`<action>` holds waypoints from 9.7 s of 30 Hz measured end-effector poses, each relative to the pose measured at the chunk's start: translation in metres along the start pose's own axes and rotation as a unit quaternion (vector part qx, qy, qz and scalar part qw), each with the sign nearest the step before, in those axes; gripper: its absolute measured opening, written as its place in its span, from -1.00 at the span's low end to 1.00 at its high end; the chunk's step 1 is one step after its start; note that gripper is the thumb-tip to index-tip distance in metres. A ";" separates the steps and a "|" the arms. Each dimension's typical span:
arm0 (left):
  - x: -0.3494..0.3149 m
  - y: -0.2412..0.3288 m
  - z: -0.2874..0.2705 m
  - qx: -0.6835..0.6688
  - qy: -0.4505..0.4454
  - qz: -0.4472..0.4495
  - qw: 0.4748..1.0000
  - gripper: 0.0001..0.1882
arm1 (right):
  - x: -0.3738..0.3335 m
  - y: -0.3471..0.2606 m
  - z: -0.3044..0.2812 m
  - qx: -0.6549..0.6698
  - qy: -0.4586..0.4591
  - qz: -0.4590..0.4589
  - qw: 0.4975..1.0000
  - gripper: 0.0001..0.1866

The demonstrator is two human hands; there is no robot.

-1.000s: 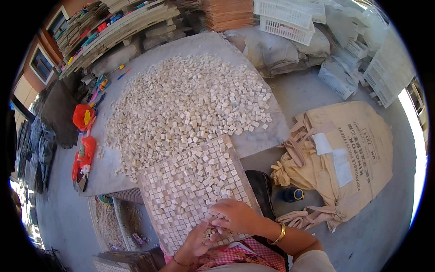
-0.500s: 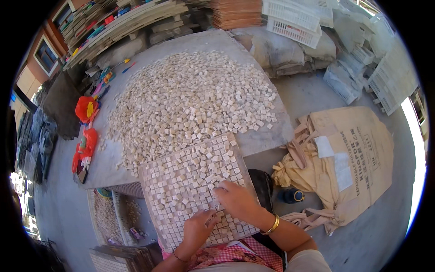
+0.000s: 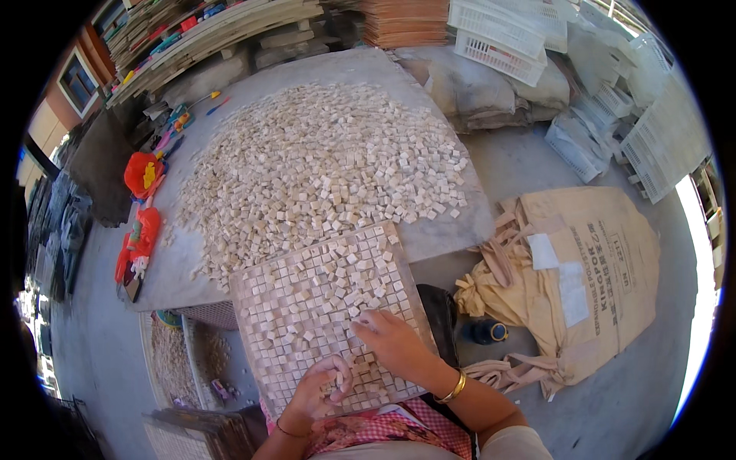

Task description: The person places small, light-colored square tiles into a grid-like mesh frame held in their lap. They pick tiles from a large pile on a nearby table and arrange them into the frame one by one, filling the grid pattern.

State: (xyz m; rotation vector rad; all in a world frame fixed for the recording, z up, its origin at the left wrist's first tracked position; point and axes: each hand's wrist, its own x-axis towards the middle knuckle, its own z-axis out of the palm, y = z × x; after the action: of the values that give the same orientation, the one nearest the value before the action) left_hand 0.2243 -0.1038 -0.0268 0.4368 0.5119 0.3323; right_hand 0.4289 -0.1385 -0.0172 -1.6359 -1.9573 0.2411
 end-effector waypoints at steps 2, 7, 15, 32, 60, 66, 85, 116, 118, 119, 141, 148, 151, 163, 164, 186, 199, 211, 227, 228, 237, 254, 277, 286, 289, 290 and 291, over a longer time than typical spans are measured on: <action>-0.005 -0.001 -0.002 -0.058 -0.024 -0.001 0.998 -0.82 | 0.002 -0.002 -0.001 -0.013 -0.011 0.005 1.000 -0.70; -0.005 -0.013 -0.016 -0.197 -0.031 -0.024 0.980 -0.75 | 0.002 -0.004 -0.006 0.033 -0.007 0.066 0.997 -0.79; -0.004 -0.011 -0.008 -0.189 -0.013 -0.026 0.982 -0.76 | 0.005 -0.006 0.000 -0.010 -0.059 0.027 0.998 -0.87; -0.003 -0.031 -0.013 -0.249 -0.063 -0.061 0.964 -0.70 | 0.031 -0.010 0.007 -0.018 -0.087 0.031 0.996 -0.74; -0.007 -0.024 0.002 -0.206 0.051 -0.043 0.976 -0.61 | 0.021 0.000 0.004 -0.115 -0.056 -0.094 0.987 -0.82; -0.006 -0.024 0.003 -0.204 0.046 -0.054 0.976 -0.58 | 0.022 -0.001 0.006 -0.064 -0.028 -0.071 0.995 -0.81; -0.007 -0.027 0.007 -0.208 0.044 -0.094 0.973 -0.71 | -0.004 -0.020 -0.026 0.139 -0.087 0.010 0.986 -0.78; -0.009 -0.028 -0.008 -0.273 -0.019 -0.059 0.960 -0.77 | 0.039 0.014 -0.008 -0.032 -0.116 -0.052 0.991 -0.80; -0.009 -0.025 -0.004 -0.264 0.034 -0.066 0.962 -0.79 | 0.037 0.016 -0.006 -0.033 -0.126 -0.081 0.988 -0.81; -0.008 -0.027 -0.006 -0.270 0.032 -0.062 0.960 -0.77 | 0.036 0.016 -0.004 -0.036 -0.135 -0.093 0.986 -0.81; -0.010 -0.025 -0.003 -0.291 0.025 -0.056 0.955 -0.77 | 0.023 0.009 -0.011 -0.039 -0.102 0.040 0.993 -0.75; -0.006 -0.032 -0.008 -0.293 0.025 -0.059 0.954 -0.75 | 0.024 0.000 -0.016 0.029 -0.087 0.019 0.996 -0.80; -0.010 -0.029 -0.002 -0.242 0.029 -0.087 0.966 -0.71 | 0.025 0.012 -0.006 -0.052 -0.065 -0.015 0.996 -0.83; -0.022 -0.053 0.015 -0.063 -0.128 -0.246 0.959 -0.65 | 0.036 0.015 -0.014 -0.123 -0.114 -0.157 0.973 -0.92; -0.022 -0.056 0.015 -0.061 -0.141 -0.249 0.956 -0.65 | 0.035 0.013 -0.014 -0.129 -0.119 -0.151 0.973 -0.92; -0.030 -0.056 0.029 -0.004 -0.145 -0.270 0.952 -0.64 | 0.062 0.037 -0.019 -0.105 -0.224 -0.297 0.922 -0.94; -0.022 -0.036 -0.011 -0.274 0.086 -0.062 0.956 -0.67 | 0.022 -0.049 -0.036 0.151 -0.205 -0.174 0.951 -0.73; -0.234 0.120 -0.244 -0.281 0.348 0.431 0.784 -0.68 | -0.031 -0.023 -0.050 0.233 -0.038 0.156 0.959 -0.86; -0.147 0.125 -0.126 0.384 0.482 0.310 0.724 -0.53 | -0.034 0.009 -0.041 0.135 0.037 0.110 0.984 -0.83; -0.125 0.113 -0.102 0.468 0.433 0.324 0.699 -0.57 | -0.034 0.014 -0.037 0.082 0.054 0.096 0.991 -0.79; 0.021 0.019 0.017 0.757 0.109 0.353 0.538 -0.66 | -0.032 0.013 -0.009 -0.001 0.086 0.106 0.991 -0.66; 0.093 0.013 0.037 0.806 0.109 0.354 0.461 -0.80 | -0.003 0.030 -0.006 0.010 0.079 0.096 0.992 -0.80; 0.091 0.015 0.034 0.789 0.072 0.324 0.517 -0.84 | 0.002 0.027 -0.006 0.001 0.048 0.117 0.992 -0.80; 0.065 0.013 0.037 0.261 0.212 0.158 0.929 -0.83 | 0.007 0.030 -0.005 0.007 0.062 0.109 0.992 -0.84; 0.056 0.006 0.039 0.148 0.192 0.115 0.963 -0.82 | 0.009 0.025 0.002 -0.026 0.066 0.139 0.988 -0.84; 0.054 0.003 0.038 0.147 0.186 0.093 0.967 -0.83 | 0.009 0.023 0.001 -0.033 0.056 0.145 0.987 -0.82; 0.054 0.000 0.036 0.145 0.180 0.072 0.970 -0.83 | 0.008 0.019 -0.001 -0.040 0.047 0.152 0.987 -0.79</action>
State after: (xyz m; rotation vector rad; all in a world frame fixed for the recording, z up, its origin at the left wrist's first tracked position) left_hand 0.2876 -0.0935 -0.0200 0.7053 0.8915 0.4827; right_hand 0.4451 -0.1264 -0.0231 -1.9602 -1.6628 0.2010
